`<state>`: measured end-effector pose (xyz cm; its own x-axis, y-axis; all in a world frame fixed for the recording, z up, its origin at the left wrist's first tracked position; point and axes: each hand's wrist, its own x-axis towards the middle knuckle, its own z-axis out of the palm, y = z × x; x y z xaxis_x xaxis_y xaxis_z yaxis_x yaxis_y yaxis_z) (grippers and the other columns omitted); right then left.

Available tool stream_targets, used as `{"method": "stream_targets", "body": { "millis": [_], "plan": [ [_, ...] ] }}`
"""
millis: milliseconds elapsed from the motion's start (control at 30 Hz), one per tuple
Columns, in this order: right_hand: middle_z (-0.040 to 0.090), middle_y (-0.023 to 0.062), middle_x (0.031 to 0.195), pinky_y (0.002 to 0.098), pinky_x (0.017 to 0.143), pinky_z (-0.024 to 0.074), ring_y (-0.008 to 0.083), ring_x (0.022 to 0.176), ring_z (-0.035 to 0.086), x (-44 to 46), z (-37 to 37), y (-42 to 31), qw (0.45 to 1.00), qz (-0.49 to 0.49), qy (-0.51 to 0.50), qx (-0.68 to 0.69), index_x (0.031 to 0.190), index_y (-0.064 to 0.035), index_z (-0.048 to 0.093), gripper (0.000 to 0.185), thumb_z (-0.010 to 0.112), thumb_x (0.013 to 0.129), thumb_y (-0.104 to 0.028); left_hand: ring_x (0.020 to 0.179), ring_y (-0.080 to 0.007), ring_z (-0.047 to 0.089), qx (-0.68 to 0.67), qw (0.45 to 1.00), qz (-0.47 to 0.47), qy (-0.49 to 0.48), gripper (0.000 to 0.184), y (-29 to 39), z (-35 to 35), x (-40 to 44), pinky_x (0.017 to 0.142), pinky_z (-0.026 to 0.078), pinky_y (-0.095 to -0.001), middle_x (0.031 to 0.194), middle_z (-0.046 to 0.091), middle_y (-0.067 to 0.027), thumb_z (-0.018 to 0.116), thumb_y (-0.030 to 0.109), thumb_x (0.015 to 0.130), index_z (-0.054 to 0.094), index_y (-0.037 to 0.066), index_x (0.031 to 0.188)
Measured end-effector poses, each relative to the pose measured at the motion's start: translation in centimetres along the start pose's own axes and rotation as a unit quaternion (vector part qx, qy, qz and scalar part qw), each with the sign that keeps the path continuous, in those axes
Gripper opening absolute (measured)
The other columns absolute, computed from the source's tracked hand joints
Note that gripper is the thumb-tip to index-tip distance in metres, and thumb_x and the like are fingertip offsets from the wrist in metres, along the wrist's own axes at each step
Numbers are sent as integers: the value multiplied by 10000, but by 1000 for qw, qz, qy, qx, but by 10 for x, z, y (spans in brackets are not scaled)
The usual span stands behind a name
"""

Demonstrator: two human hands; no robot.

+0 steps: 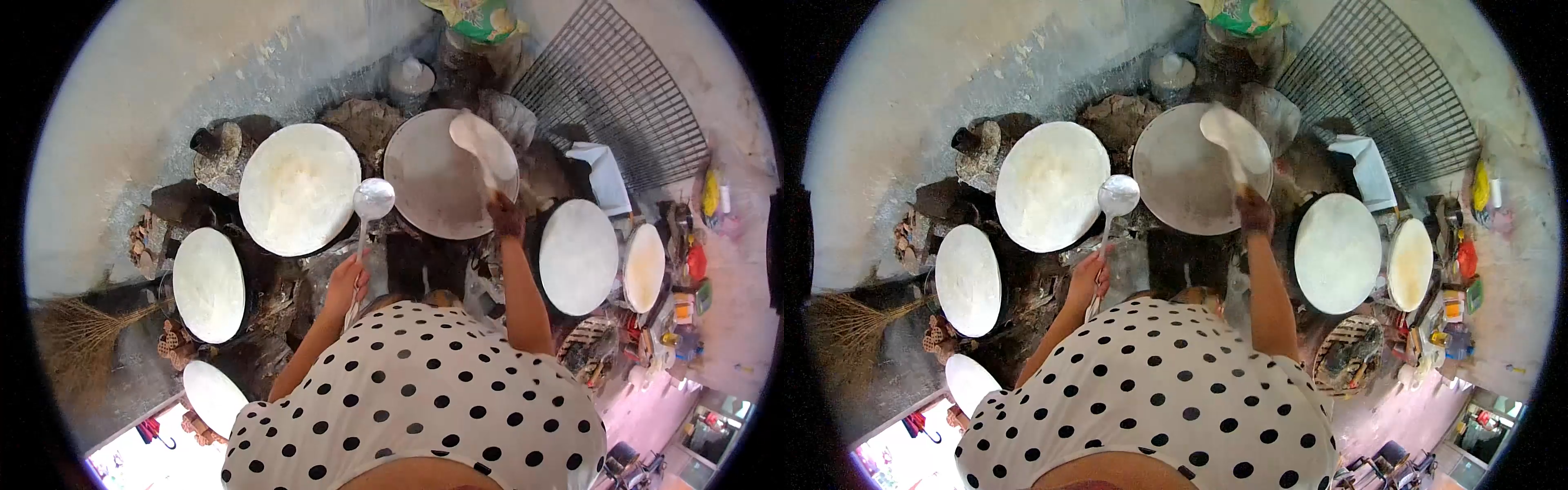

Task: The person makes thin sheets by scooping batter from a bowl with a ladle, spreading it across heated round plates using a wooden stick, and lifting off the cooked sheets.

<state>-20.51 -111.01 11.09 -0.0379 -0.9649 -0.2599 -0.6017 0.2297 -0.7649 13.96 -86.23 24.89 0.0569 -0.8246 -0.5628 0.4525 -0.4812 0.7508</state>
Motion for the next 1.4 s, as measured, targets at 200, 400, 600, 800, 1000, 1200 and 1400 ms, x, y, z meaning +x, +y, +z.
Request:
{"method": "stream_targets", "body": {
  "millis": [200, 400, 600, 800, 1000, 1200, 1400],
  "plan": [
    [655, 126, 1135, 345, 827, 500, 257, 978, 643, 6, 19, 36, 981, -153, 37, -110, 1235, -91, 596, 406, 589, 853, -230, 403, -76, 374, -19, 999, 19, 28, 406, -9, 4, -4, 377, 311, -219, 599, 401, 16, 390, 205, 985, 416, 33, 1351],
    [591, 95, 1243, 395, 968, 437, 277, 1149, 553, 7, -2, -75, 986, -62, -133, -78, 1329, -110, 486, 475, 512, 913, -337, 412, -83, 381, -74, 997, 6, 37, 404, -20, 17, -4, 383, 324, -230, 604, 397, 15, 393, 190, 988, 404, 25, 1357],
    [583, 150, 1243, 433, 962, 444, 327, 1135, 557, 51, -28, 3, 987, -55, -42, -146, 1285, -162, 553, 446, 532, 881, -349, 413, -82, 357, -122, 991, 10, 60, 393, -25, 31, -22, 391, 314, -237, 604, 380, 21, 382, 199, 1000, 402, 39, 1358],
    [594, 153, 1224, 415, 930, 471, 330, 1096, 579, 43, -22, -50, 968, -112, -136, -177, 1279, -181, 559, 436, 528, 881, -356, 416, -77, 329, -149, 983, -15, 110, 387, -36, 44, -30, 399, 297, -235, 602, 353, 31, 376, 202, 1006, 396, 52, 1362],
    [609, 125, 1215, 352, 940, 456, 271, 1099, 582, 81, -52, -13, 967, -128, -197, -104, 1237, -170, 600, 446, 610, 835, -363, 426, -85, 334, -156, 978, -16, 135, 383, -41, 58, -42, 414, 295, -246, 607, 354, 28, 362, 197, 1006, 396, 57, 1360],
    [625, 108, 1195, 331, 935, 450, 234, 1081, 586, 81, -31, -31, 949, -186, -243, -76, 1214, -159, 620, 436, 650, 816, -334, 434, -82, 335, -149, 977, -40, 145, 384, -39, 76, -56, 419, 296, -246, 594, 349, 33, 352, 203, 1003, 394, 69, 1361],
    [646, 95, 1152, 320, 897, 468, 216, 1000, 610, 86, -64, -52, 940, -193, -258, -109, 1201, -122, 625, 435, 683, 798, -275, 434, -79, 342, -124, 978, -14, 167, 392, -48, 79, -63, 415, 306, -232, 585, 353, 33, 361, 199, 999, 390, 44, 1358]
  ]
}}
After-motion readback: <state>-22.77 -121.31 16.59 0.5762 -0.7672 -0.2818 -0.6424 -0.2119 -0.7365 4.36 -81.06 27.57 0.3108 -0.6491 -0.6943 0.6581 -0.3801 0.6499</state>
